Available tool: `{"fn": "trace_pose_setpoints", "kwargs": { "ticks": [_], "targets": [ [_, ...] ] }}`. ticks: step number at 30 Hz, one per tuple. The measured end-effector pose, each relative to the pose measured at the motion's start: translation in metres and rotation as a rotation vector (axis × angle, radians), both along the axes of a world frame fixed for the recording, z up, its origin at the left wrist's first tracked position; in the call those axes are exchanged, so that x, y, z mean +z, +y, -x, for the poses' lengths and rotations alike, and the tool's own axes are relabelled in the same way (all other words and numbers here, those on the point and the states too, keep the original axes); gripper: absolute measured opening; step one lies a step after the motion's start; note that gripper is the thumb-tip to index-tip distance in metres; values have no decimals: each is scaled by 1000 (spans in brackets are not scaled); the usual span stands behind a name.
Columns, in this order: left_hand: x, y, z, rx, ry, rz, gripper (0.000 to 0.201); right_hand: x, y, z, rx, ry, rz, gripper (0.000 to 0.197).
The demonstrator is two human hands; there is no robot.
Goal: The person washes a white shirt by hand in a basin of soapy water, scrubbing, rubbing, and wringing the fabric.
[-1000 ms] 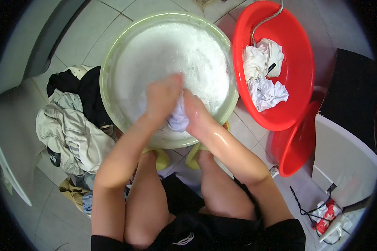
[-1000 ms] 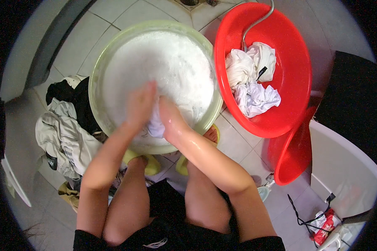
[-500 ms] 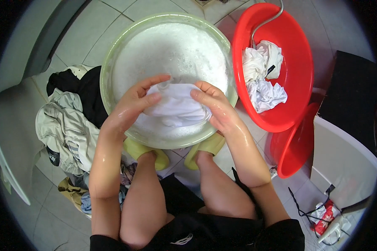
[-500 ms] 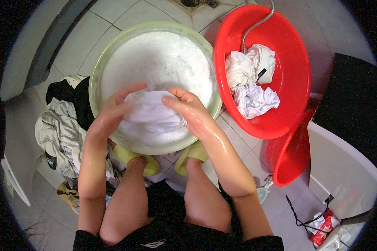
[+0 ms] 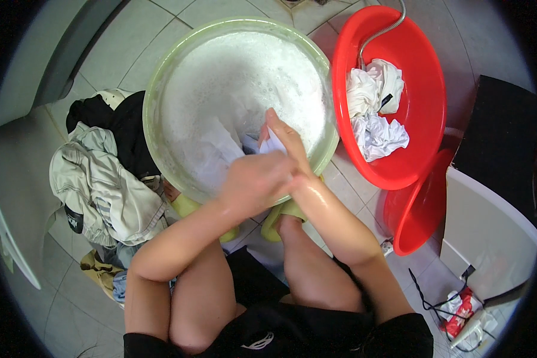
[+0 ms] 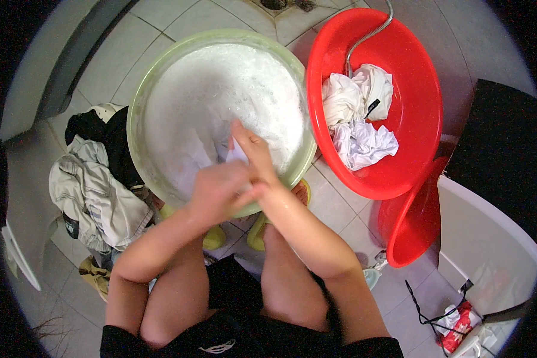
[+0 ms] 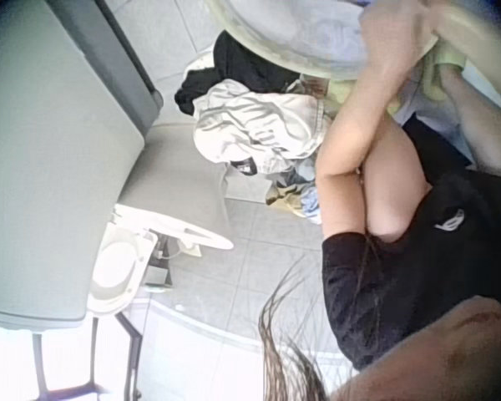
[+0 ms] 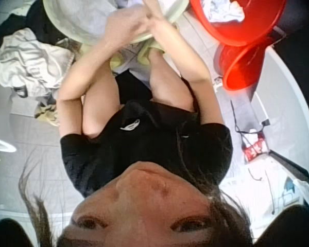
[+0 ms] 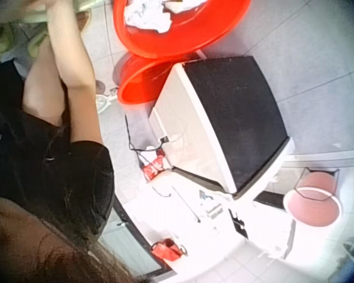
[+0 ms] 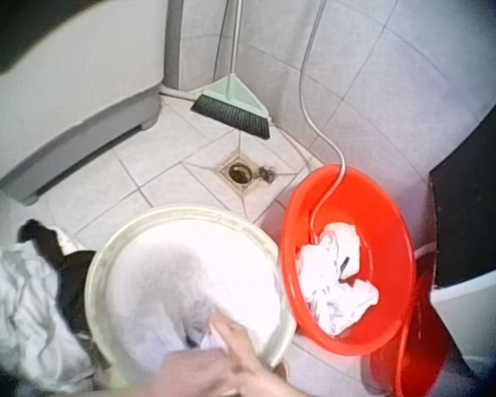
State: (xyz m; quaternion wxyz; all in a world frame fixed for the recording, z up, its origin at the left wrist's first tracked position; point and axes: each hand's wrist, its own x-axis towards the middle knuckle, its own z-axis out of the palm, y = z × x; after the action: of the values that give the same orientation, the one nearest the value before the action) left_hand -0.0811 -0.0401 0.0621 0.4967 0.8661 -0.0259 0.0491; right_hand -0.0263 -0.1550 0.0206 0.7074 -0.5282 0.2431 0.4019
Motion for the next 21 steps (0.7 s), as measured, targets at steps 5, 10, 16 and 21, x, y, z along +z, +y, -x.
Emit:
{"fn": "trace_pose_setpoints", "kwargs": {
  "ticks": [5, 10, 16, 21],
  "targets": [
    [-40, 31, -40, 144, 525, 239, 22, 25, 46, 26, -441, 67, 71, 33],
    [-29, -1, -13, 39, -241, -190, 21, 18, 28, 32, -287, 121, -38, 29],
    [-43, 13, -15, -71, -371, -220, 22, 7, 23, 26, -263, 280, -177, 27],
    [-43, 39, -19, 156, 370, 199, 30, 36, 28, 18, 17, 97, 118, 35]
  ]
}}
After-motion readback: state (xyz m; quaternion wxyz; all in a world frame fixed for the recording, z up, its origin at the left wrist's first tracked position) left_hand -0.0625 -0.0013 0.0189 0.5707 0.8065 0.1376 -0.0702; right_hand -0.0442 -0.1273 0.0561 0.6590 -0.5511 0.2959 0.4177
